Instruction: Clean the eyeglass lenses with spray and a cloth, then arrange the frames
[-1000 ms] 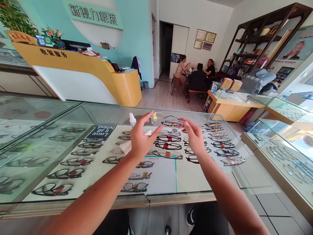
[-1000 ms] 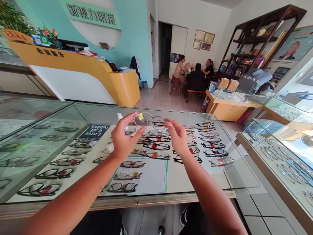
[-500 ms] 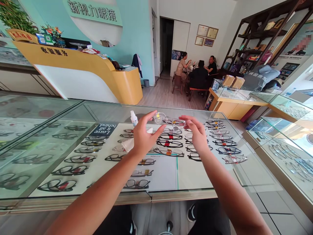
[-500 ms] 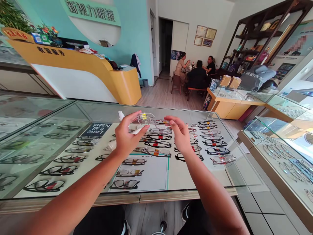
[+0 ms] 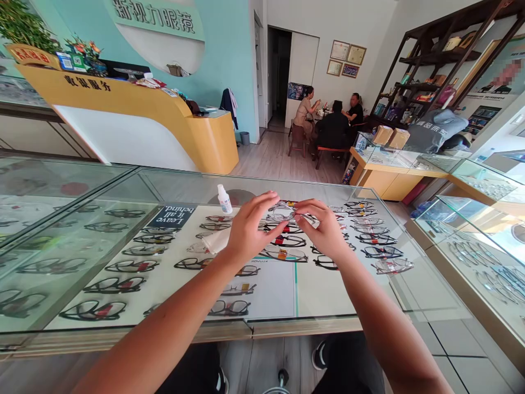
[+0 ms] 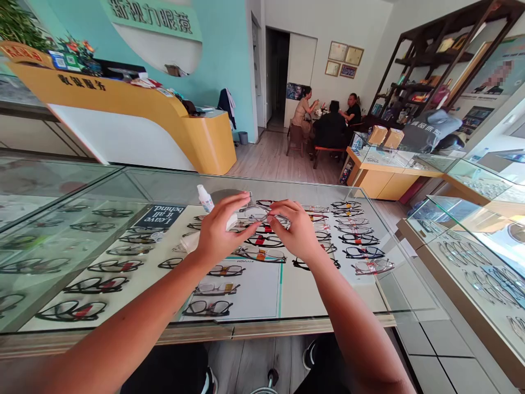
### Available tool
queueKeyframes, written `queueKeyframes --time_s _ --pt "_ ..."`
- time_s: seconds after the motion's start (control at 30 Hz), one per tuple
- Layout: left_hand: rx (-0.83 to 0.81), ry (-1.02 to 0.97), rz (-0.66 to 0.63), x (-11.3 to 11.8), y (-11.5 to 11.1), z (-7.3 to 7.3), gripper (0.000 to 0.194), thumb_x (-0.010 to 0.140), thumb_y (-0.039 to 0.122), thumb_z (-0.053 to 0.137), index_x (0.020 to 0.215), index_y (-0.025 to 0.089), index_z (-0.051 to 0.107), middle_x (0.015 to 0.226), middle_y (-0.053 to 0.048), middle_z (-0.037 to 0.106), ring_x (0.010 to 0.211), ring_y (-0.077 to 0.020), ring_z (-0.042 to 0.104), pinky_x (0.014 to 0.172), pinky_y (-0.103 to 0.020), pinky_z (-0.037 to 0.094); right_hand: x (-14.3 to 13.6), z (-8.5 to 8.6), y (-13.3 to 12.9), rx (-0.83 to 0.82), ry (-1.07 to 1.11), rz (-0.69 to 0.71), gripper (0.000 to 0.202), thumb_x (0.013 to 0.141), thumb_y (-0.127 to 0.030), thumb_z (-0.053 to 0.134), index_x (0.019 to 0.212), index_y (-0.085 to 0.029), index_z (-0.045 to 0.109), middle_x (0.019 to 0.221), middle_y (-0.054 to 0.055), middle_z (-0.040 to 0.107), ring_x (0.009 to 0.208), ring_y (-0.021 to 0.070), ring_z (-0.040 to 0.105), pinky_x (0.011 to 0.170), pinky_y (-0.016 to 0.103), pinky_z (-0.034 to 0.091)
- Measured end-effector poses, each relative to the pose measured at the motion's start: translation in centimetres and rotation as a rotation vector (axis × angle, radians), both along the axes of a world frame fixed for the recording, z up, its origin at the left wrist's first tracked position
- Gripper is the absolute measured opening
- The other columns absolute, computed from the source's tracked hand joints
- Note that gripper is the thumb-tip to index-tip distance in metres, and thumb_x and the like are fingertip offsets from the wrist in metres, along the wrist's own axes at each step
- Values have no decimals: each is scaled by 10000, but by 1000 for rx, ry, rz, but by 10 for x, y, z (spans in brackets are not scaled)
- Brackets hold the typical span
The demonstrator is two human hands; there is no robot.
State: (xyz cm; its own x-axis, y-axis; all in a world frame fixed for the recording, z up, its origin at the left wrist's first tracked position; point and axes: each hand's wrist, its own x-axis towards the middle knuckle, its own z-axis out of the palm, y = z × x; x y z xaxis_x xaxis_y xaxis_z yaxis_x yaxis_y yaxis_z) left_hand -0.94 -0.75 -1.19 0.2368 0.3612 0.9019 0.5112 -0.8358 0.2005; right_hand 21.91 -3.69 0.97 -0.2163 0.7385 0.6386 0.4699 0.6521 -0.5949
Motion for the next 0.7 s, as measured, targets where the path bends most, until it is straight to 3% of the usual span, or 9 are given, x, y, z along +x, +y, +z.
queueKeyframes --time_s 0.2,0.37,0.53,0.63,0.7 --pt "-83 -39 -31 3 -5 4 569 925 277 862 1455 287 655 1355 -99 792 1228 -290 790 1070 -487 675 1 2 1 -76 41 54 150 1069 -337 669 1003 -270 787 1210 88 803 1193 261 738 1093 492 549" --pt "-360 -128 -176 4 -9 4 572 922 271 840 1461 275 650 1373 -116 785 1192 -284 798 1061 -490 679 3 3 4 -254 155 147 264 1025 -494 717 938 -260 803 1216 95 799 1222 269 736 1112 474 550" --pt "-583 -200 -328 1 -6 2 599 926 273 827 1492 272 629 1453 -153 751 1214 -285 797 1070 -476 671 5 6 4 -527 255 269 363 945 -608 773 931 -246 804 1020 50 811 996 235 736 962 422 589" --pt "-599 -228 -358 3 -4 0 668 927 274 822 1543 290 566 1531 -156 694 1230 -266 784 1072 -457 651 4 5 5 -577 322 242 364 893 -599 822 902 -235 808 964 39 808 945 226 721 939 407 583" --pt "-545 -318 -270 7 -6 -3 631 918 289 832 1493 279 572 1470 -135 705 1158 -235 781 1000 -408 644 3 1 8 -557 377 185 352 874 -580 837 894 -229 818 963 39 812 950 224 718 939 394 573"
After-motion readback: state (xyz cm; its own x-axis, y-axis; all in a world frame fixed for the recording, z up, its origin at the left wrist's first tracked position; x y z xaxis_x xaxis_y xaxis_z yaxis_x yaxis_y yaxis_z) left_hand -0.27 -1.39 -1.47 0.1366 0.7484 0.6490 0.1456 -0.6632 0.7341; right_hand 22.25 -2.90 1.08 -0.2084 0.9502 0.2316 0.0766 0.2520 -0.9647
